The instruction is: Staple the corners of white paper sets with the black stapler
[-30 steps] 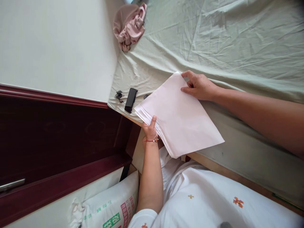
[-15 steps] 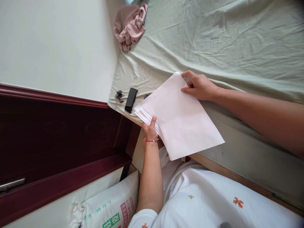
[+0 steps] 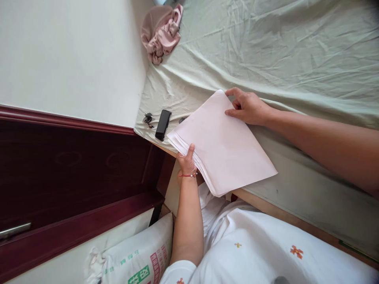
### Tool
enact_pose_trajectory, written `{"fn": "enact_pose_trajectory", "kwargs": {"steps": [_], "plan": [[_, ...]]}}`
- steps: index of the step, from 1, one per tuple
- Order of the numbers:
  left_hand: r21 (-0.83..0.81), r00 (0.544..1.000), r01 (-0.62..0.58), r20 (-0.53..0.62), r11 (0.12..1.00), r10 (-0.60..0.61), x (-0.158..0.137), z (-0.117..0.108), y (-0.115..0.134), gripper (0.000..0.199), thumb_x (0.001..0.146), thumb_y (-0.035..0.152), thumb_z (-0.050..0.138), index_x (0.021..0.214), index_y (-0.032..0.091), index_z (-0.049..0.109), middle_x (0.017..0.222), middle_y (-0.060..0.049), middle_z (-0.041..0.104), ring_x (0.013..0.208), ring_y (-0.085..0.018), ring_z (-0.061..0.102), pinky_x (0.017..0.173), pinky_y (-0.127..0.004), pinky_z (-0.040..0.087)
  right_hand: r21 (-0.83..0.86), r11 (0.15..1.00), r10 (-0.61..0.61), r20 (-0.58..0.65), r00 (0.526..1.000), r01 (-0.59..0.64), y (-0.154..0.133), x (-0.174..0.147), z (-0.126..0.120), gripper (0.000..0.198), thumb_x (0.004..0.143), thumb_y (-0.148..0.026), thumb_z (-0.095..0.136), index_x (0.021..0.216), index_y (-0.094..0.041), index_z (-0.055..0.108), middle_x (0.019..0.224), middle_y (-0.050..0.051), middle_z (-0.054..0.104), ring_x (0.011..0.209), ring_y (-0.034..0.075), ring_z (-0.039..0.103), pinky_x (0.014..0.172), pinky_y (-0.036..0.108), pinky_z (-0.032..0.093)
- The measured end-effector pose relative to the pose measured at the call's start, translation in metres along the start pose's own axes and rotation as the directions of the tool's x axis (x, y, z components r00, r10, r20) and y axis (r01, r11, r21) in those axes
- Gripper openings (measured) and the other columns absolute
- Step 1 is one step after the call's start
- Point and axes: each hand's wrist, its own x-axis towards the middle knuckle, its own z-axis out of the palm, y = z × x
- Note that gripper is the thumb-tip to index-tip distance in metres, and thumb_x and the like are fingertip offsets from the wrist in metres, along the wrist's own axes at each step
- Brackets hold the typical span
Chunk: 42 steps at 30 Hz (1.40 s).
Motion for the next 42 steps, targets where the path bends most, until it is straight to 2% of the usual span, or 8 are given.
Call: {"fn": "enact_pose_trajectory", "kwargs": {"steps": [5,9,17,37,42], "plan": [[0.004,1.0,0.002,-0.003,1.0,-0.002,-0.0007,0.0016,0.0014,0.06,0.059,0.052,0.105,0.102,0.016,0.084,0.109,-0.008,0.086,0.114,-0.028,0.08,0.111,-0.04,0.062,0.007,0.998,0.056,0.0,0.998,-0.056,-0.0031,-0.0003,0.0,0.048,0.088,-0.024,0.07,0.135,-0.023,0.061,0.073,-0.003,0.062,0.076,0.023,0.061,0.079,0.04,0.047],[0.007,1.0,-0.007,-0.007,1.0,0.007,-0.0005,0.002,0.0018,0.058,0.059,0.05,0.105,0.101,0.016,0.084,0.109,-0.009,0.085,0.111,-0.028,0.08,0.11,-0.04,0.062,0.018,0.998,0.056,-0.012,0.998,-0.056,-0.0018,0.0003,0.0006,0.045,0.087,-0.023,0.071,0.131,-0.026,0.061,0.074,-0.003,0.063,0.076,0.024,0.062,0.079,0.041,0.048],[0.111,1.0,-0.02,-0.01,0.994,0.021,0.0017,-0.001,-0.0029,0.053,0.065,0.05,0.1,0.099,0.014,0.082,0.113,-0.012,0.084,0.118,-0.032,0.079,0.112,-0.046,0.061,0.002,1.0,0.027,-0.007,1.0,-0.027,0.0015,0.0012,0.0021,0.044,0.089,-0.021,0.068,0.132,-0.022,0.063,0.074,-0.004,0.061,0.076,0.02,0.061,0.079,0.038,0.046],[0.121,1.0,-0.004,-0.016,0.993,0.006,0.0003,-0.0012,0.0003,0.047,0.067,0.044,0.099,0.098,0.013,0.082,0.11,-0.012,0.084,0.119,-0.032,0.079,0.111,-0.044,0.062,0.003,0.999,0.038,0.001,0.999,-0.038,-0.0039,0.0002,0.0005,0.042,0.086,-0.023,0.069,0.128,-0.023,0.064,0.074,-0.004,0.062,0.073,0.02,0.059,0.076,0.037,0.045],[0.109,1.0,-0.01,-0.02,0.994,0.012,0.0007,0.0007,-0.001,0.048,0.065,0.044,0.1,0.098,0.014,0.081,0.117,-0.014,0.084,0.126,-0.034,0.076,0.114,-0.046,0.06,0.001,0.999,0.035,0.001,0.999,-0.035,-0.0018,0.0011,0.0011,0.044,0.086,-0.021,0.069,0.129,-0.022,0.064,0.075,-0.004,0.062,0.075,0.02,0.061,0.078,0.037,0.045]]}}
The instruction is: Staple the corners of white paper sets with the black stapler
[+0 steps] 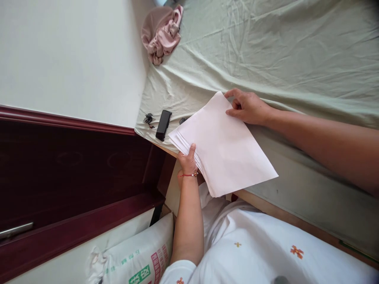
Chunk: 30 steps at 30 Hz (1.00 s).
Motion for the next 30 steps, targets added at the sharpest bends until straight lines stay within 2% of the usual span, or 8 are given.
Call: {"fn": "enact_pose_trajectory", "kwargs": {"steps": [14,20,26,30], "plan": [[0.012,1.0,0.014,-0.016,1.0,-0.014,0.0002,0.0004,0.0003,0.048,0.065,0.043,0.101,0.099,0.015,0.081,0.119,-0.014,0.084,0.13,-0.034,0.075,0.117,-0.046,0.058,0.011,0.999,-0.032,0.0,0.999,0.032,0.0033,-0.0003,-0.0001,0.048,0.086,-0.033,0.075,0.132,-0.029,0.063,0.069,-0.005,0.06,0.074,0.024,0.062,0.075,0.041,0.048],[-0.004,1.0,0.004,-0.004,1.0,-0.004,-0.0002,0.0006,0.0009,0.049,0.064,0.045,0.1,0.099,0.015,0.081,0.117,-0.013,0.084,0.127,-0.033,0.076,0.115,-0.044,0.059,0.003,1.0,0.006,0.004,1.0,-0.006,-0.0004,-0.0013,-0.0012,0.048,0.086,-0.027,0.072,0.132,-0.027,0.063,0.069,-0.005,0.06,0.074,0.023,0.062,0.079,0.041,0.049],[-0.021,1.0,0.01,-0.004,1.0,-0.01,0.002,-0.0024,-0.0042,0.051,0.065,0.048,0.099,0.1,0.015,0.081,0.114,-0.012,0.084,0.115,-0.03,0.079,0.111,-0.042,0.061,0.027,1.0,-0.002,0.011,1.0,0.002,-0.0001,-0.002,-0.0017,0.048,0.087,-0.028,0.073,0.134,-0.027,0.062,0.073,-0.004,0.063,0.077,0.024,0.064,0.079,0.042,0.05],[-0.002,1.0,-0.008,0.027,1.0,0.008,0.0024,-0.0047,-0.0046,0.051,0.07,0.049,0.096,0.104,0.014,0.083,0.112,-0.012,0.084,0.119,-0.031,0.078,0.111,-0.041,0.061,0.049,0.999,-0.008,0.007,1.0,0.008,0.0035,-0.0012,0.0004,0.05,0.086,-0.031,0.076,0.134,-0.029,0.062,0.074,-0.003,0.064,0.079,0.025,0.065,0.077,0.042,0.051]]}}
